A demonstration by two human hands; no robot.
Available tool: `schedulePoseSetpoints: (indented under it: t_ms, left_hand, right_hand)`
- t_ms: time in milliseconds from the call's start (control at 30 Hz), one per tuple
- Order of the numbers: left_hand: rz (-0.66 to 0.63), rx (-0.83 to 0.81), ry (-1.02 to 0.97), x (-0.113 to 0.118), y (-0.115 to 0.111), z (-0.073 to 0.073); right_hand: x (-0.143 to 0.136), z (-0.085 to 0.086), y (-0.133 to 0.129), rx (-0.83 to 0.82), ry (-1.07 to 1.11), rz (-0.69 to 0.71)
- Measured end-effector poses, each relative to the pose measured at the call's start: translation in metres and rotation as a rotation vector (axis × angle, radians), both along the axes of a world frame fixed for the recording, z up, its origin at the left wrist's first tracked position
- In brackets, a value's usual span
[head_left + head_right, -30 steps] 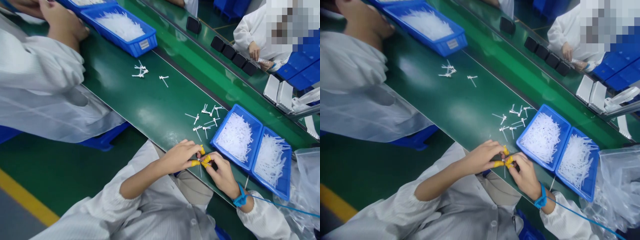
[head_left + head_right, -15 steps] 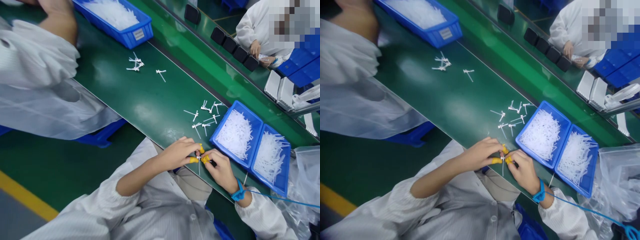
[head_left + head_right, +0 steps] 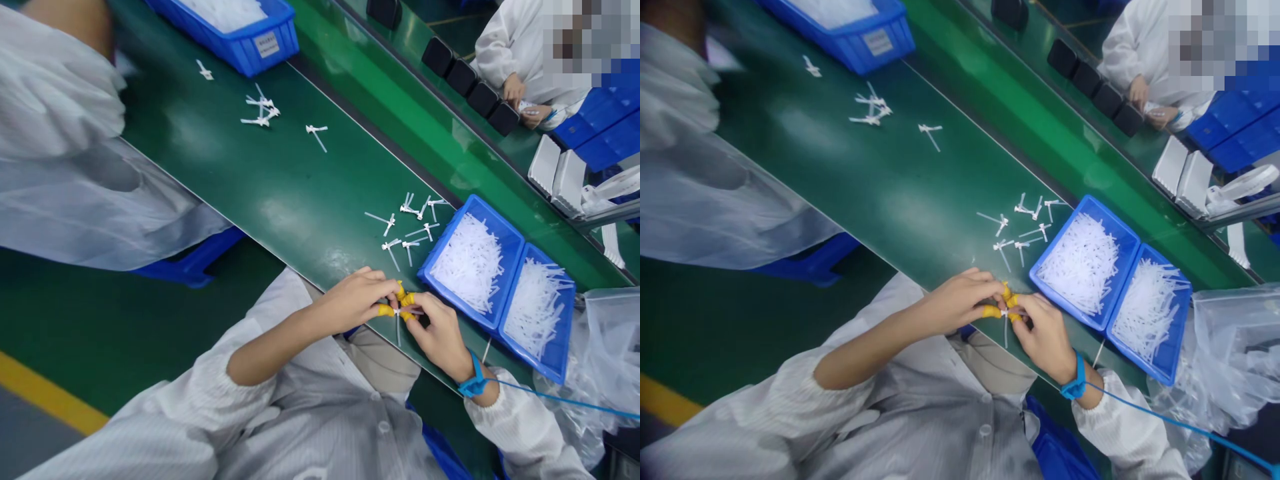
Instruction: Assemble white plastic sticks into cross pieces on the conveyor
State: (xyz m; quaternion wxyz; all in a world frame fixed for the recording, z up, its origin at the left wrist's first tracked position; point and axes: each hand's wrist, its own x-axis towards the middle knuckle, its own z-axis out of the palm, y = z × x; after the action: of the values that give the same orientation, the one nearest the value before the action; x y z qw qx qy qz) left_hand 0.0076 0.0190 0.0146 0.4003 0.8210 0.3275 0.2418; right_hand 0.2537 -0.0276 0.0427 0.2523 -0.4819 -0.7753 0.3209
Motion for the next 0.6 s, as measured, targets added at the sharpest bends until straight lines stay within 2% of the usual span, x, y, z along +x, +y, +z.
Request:
schedulePoseSetpoints:
  t_ms: [200, 600]
  left_hand:
    - [0.031, 0.017, 0.016, 0.002, -0.002, -0.001]
    - [0.053, 0.057, 0.059, 0.003, -0.005, -0.006]
  right_hand:
    - [-0.001, 0.006, 0.0, -0.107, 0.014, -0.012]
    - [-0.011, 0.023, 0.005, -0.065, -0.17, 0.121]
